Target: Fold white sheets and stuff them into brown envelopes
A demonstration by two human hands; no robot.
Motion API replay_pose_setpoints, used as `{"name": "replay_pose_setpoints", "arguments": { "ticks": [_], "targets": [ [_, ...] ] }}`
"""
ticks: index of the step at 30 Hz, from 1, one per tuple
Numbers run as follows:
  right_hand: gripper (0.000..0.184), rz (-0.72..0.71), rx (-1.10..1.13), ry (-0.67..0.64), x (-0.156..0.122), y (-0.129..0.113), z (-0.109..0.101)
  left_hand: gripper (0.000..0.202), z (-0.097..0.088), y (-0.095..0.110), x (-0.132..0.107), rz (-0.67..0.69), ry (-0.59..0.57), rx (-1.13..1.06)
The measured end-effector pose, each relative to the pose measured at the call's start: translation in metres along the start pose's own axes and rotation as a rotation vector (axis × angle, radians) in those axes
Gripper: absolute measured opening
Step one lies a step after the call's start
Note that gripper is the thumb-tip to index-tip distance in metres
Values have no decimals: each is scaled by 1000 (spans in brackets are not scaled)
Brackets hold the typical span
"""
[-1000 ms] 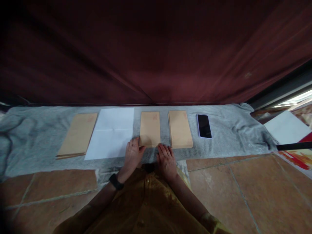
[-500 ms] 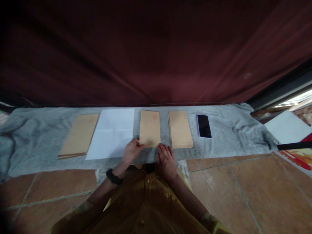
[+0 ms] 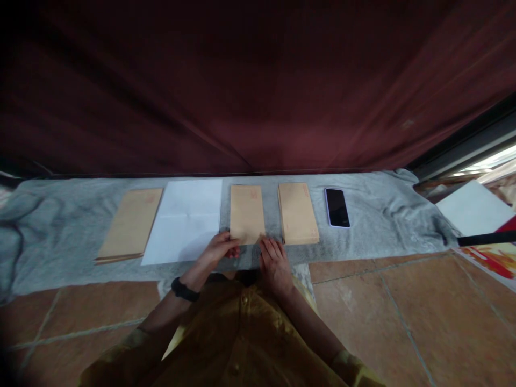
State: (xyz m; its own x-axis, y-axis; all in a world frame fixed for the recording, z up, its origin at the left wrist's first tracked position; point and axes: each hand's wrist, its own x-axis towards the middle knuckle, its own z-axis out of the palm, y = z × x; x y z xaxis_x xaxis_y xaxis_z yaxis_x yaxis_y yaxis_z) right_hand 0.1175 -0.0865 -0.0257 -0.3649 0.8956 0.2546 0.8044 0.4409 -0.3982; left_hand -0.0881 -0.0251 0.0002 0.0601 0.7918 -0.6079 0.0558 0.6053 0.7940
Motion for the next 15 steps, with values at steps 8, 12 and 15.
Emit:
{"name": "replay_pose_setpoints", "arguments": {
  "ticks": [8,12,15],
  "targets": [
    [27,303,568,100,11,-12,-1,31,-8,-2,-5,6,-99,-100],
    [34,712,968,67,17,-8,1,36,-10,-3,-8,19,-109,-136],
    [45,867,1231,20,25,-8,7,40,-9,-3,-9,20,-122,-143]
  ]
}}
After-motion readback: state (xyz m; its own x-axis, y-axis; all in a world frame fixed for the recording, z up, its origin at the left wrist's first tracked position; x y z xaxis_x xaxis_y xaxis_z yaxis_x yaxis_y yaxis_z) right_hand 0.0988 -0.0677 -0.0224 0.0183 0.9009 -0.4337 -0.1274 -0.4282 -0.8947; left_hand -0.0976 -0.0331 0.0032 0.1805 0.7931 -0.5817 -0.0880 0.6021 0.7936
